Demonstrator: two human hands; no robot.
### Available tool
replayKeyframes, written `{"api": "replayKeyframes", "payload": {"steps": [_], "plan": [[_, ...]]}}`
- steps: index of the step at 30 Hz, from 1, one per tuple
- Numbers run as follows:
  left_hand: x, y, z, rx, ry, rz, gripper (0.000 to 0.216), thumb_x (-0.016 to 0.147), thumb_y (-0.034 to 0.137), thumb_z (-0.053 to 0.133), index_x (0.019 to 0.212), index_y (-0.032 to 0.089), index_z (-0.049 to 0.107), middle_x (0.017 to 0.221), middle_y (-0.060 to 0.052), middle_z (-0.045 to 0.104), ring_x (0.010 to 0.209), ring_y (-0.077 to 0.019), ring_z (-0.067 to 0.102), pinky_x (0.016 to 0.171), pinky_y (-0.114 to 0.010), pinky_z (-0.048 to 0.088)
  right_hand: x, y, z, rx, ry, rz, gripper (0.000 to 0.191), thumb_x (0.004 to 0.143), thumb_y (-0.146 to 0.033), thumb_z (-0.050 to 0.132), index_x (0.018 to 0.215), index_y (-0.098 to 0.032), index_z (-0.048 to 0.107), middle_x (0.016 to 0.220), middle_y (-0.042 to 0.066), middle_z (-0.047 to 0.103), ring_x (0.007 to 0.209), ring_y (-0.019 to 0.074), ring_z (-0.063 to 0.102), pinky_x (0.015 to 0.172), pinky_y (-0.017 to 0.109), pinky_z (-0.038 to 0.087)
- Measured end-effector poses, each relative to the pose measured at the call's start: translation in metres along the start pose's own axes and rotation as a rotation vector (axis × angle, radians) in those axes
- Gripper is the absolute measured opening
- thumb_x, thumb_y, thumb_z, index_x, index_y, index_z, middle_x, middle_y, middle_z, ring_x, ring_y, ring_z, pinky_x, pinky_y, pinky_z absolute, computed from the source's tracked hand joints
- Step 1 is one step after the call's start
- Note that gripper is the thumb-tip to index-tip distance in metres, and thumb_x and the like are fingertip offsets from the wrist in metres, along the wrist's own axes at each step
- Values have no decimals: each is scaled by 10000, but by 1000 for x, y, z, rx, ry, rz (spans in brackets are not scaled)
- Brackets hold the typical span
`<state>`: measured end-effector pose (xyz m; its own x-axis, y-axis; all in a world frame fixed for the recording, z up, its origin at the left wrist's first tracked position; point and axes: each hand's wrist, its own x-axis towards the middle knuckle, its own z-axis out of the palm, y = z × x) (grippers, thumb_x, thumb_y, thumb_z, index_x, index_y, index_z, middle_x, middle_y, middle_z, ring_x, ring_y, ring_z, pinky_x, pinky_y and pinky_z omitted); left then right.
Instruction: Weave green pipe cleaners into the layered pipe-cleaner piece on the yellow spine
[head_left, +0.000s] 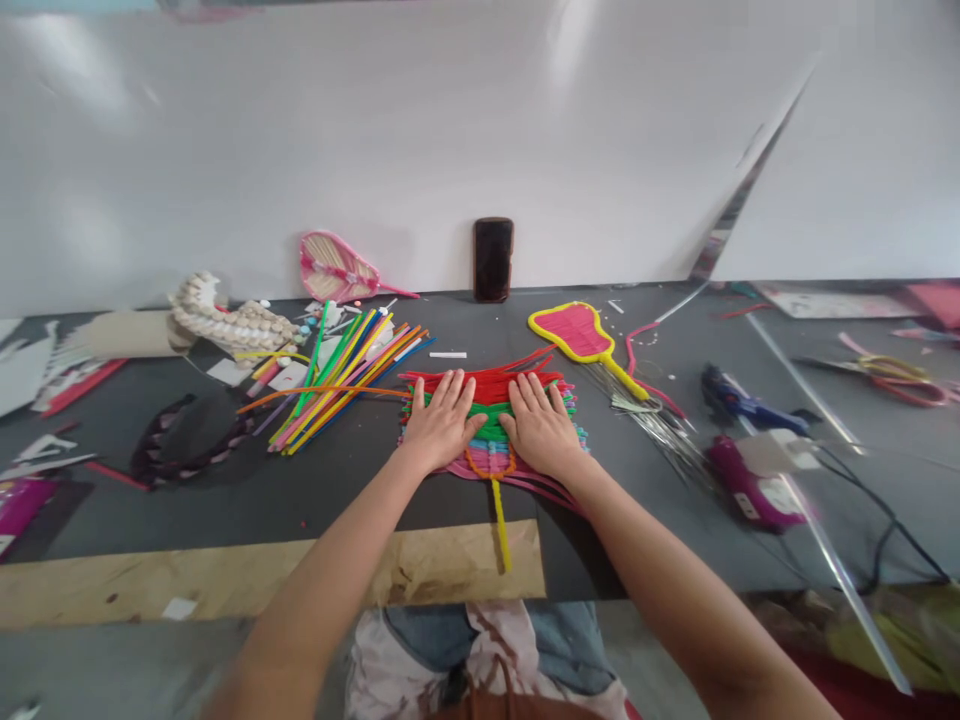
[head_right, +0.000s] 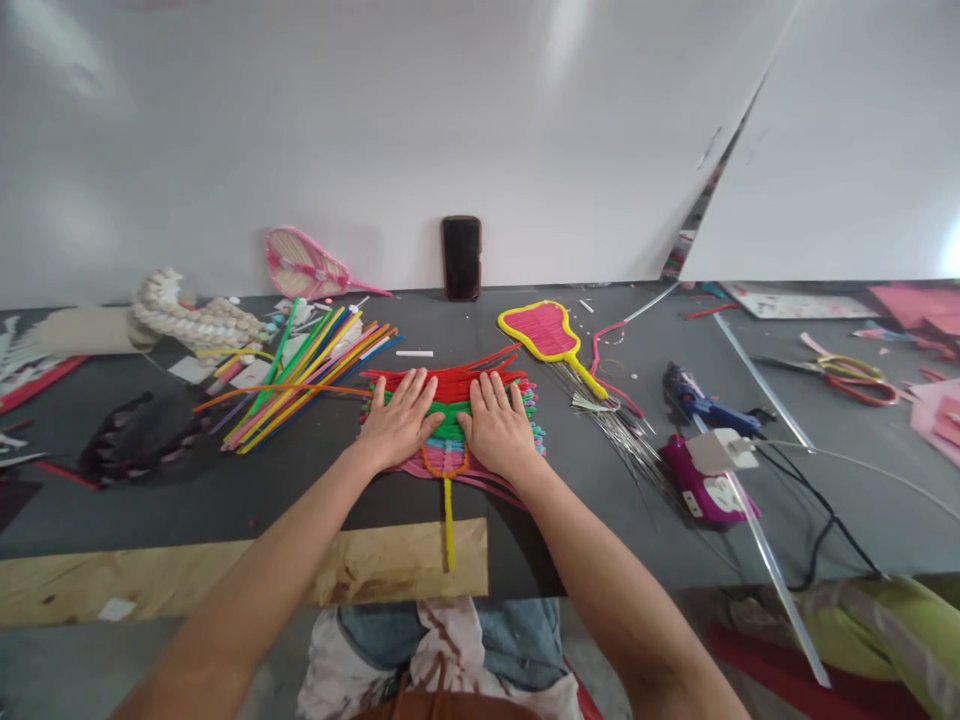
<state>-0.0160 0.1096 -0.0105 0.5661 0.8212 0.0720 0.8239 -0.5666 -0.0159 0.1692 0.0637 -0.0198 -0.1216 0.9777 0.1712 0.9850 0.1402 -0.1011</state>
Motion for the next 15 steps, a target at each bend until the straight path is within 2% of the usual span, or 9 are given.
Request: {"api": "replayKeyframes", "payload": {"steps": [5, 10, 15], "plan": [[0, -1, 2, -2, 10, 7, 627, 1002, 518, 195, 1510, 170, 313, 1580, -132, 288, 1477, -270, 245, 1176, -615, 136, 0, 0, 2, 11, 36, -8, 560, 989, -392, 358, 1443, -75, 439, 1506, 189, 410, 1439, 315, 309, 1155, 530, 231], [-1, -1, 4, -15, 39, 11, 625, 1002, 519, 205, 1491, 158, 353, 1567, -146, 315, 1471, -274, 262, 1173, -618, 138, -1, 0, -1, 41, 12, -15, 555, 990, -374, 353, 1439, -58, 437, 1515, 187, 397, 1444, 311, 299, 1165, 529, 220], [-4, -5, -5, -52, 36, 37, 643, 995, 536, 239, 1514, 161, 285, 1577, -155, 293, 1477, -282, 241, 1158, -638, 151, -2, 6, -2, 147, 29, -20, 512, 987, -324, 350, 1430, -92, 456, 1514, 160, 415, 1441, 300, 308, 1163, 535, 235]]}}
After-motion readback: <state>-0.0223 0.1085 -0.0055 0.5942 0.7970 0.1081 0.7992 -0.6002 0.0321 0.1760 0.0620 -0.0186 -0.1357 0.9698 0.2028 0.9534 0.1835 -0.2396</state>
